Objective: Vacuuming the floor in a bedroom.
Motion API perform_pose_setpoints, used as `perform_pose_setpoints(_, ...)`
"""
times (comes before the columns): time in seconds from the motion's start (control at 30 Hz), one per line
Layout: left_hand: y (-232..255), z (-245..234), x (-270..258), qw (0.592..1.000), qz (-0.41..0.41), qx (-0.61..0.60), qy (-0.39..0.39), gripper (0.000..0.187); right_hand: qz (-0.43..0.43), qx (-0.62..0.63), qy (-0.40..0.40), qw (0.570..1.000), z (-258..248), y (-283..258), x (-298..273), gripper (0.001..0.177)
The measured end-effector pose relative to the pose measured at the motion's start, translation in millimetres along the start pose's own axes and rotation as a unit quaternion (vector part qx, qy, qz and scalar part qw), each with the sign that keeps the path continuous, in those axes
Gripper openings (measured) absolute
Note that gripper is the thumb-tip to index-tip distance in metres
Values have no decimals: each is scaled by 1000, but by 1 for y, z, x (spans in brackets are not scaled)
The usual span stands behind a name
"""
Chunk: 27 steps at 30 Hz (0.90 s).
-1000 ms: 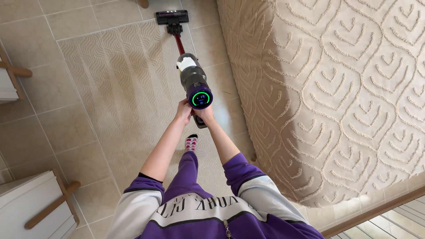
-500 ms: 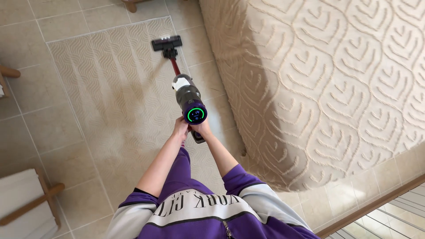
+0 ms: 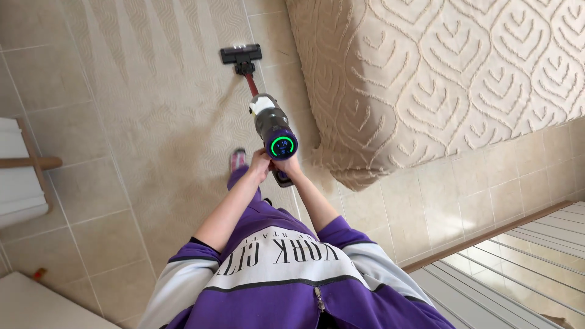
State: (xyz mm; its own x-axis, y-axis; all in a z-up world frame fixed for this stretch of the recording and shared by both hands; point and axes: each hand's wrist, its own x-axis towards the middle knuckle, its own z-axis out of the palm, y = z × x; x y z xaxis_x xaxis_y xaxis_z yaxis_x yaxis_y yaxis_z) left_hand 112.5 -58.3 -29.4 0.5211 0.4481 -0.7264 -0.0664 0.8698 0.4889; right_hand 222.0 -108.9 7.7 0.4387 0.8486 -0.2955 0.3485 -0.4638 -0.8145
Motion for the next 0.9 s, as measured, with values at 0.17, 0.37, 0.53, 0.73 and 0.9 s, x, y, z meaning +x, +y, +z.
perform_pose_setpoints(0.17, -59, 1, -72, 999, -41, 9, 9, 16, -3, 12, 12, 1000, -6, 3, -97, 33)
perform_pose_setpoints(0.37, -125, -15, -133, 999, -36, 17, -15, 14, 87, 72, 16, 993, 2, 18, -188, 30)
perform_pose_setpoints(0.53, -159, -29, -191, 998, -47, 30, -27, 14, 191, 23, -34, 981, 23, 39, -256, 24)
perform_pose_setpoints(0.73, -217, -60, -261, 996, -64, 14, -56, 15, 84, -10, 44, 995, 34, 17, -354, 33)
perform_pose_setpoints(0.9, -258, -78, -318, 993, -80, 17, -85, 13, 109, 21, 57, 992, 34, -15, -431, 37)
